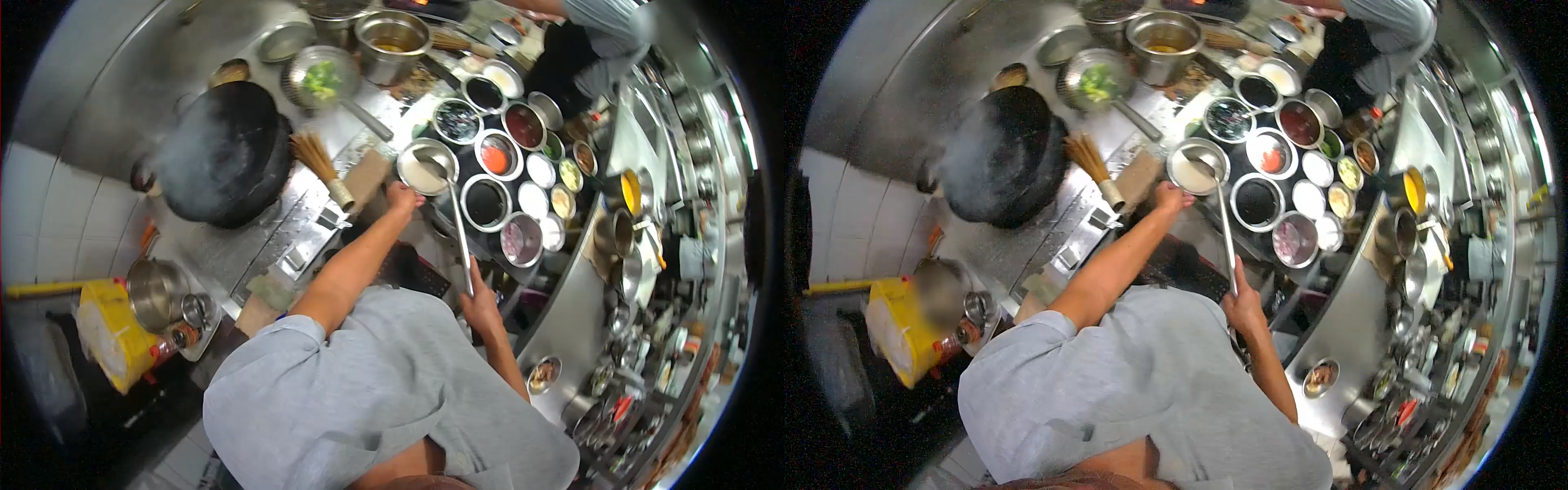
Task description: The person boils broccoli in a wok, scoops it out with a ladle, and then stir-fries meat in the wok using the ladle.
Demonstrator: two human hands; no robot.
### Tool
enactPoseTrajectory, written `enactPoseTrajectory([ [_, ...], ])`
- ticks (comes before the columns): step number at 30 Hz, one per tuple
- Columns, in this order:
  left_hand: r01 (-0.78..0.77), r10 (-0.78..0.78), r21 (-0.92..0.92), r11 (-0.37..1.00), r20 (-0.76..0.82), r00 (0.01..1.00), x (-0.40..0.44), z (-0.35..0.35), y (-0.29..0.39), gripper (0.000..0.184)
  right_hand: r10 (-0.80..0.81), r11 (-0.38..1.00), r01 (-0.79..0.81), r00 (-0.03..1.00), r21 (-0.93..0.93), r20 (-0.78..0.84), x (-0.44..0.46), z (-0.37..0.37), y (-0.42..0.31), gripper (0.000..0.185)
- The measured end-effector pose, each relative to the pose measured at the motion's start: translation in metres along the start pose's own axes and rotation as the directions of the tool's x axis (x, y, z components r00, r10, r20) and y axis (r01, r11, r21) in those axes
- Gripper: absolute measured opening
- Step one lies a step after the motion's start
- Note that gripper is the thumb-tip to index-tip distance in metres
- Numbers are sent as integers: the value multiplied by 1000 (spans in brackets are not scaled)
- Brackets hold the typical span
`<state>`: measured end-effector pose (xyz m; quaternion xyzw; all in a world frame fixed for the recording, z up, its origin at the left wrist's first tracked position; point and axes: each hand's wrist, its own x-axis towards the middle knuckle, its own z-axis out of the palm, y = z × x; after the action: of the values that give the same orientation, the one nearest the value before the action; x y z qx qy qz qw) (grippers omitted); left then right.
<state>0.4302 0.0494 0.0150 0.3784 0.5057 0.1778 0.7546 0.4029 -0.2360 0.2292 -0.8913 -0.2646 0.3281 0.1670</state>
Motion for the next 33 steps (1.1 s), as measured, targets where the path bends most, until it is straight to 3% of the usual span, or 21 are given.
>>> enactPoseTrajectory([
  [2,10,-10,-14,1000,-12,1000,6,-3,-5,12,-124,943,125,992,308,-22,0,-7,5,82],
  [3,-5,5,-9,1000,-26,1000,8,-2,-9,11,36,940,-77,991,333,129,-11,-34,-27,83],
  [4,12,-13,-42,999,-19,1000,8,-2,-5,10,-52,952,41,998,303,29,-5,-23,-17,84],
  [6,9,-12,-54,999,-44,999,5,1,-2,11,15,998,-16,1000,65,18,-3,-12,-18,82],
  [7,8,-11,-60,998,-52,999,3,-2,-1,11,9,998,-10,1000,60,24,-5,-16,-24,82],
  [9,7,-9,-39,999,-66,998,2,0,0,9,114,937,-176,971,303,210,-11,-32,-33,83],
  [10,11,-13,-31,999,-52,999,2,0,-1,9,126,933,-185,971,309,202,-4,-26,-20,83],
  [11,18,-19,-26,999,-42,999,4,-3,0,10,-25,961,-4,995,276,100,8,-15,3,83],
  [14,-13,13,2,1000,41,999,3,-5,0,8,-119,986,125,991,111,-61,5,-3,3,83],
  [16,12,-12,-18,1000,-1,1000,0,-5,1,7,37,901,-101,987,421,156,-5,-26,-21,84],
  [21,14,-14,-2,1000,26,1000,3,-7,0,7,-16,954,-10,996,301,84,6,-11,2,84],
  [24,14,-14,-13,1000,10,1000,-1,-6,6,6,-26,907,-14,996,421,89,1,-26,-13,84],
  [26,27,-27,-10,1000,-1,1000,-2,-8,5,6,105,851,-236,952,470,288,-2,-46,-21,84],
  [27,14,-14,-8,1000,7,1000,-1,-7,5,6,-3,907,-38,995,420,98,0,-28,-12,84],
  [30,20,-20,7,1000,-2,1000,-2,-6,4,7,5,866,-61,993,497,114,4,-11,-10,82],
  [31,32,-31,21,999,-21,999,-2,-7,6,7,30,776,-172,971,607,238,0,-25,-16,82],
  [33,30,-30,6,1000,10,999,-1,-13,4,8,23,792,-158,973,590,230,2,-32,-10,82],
])
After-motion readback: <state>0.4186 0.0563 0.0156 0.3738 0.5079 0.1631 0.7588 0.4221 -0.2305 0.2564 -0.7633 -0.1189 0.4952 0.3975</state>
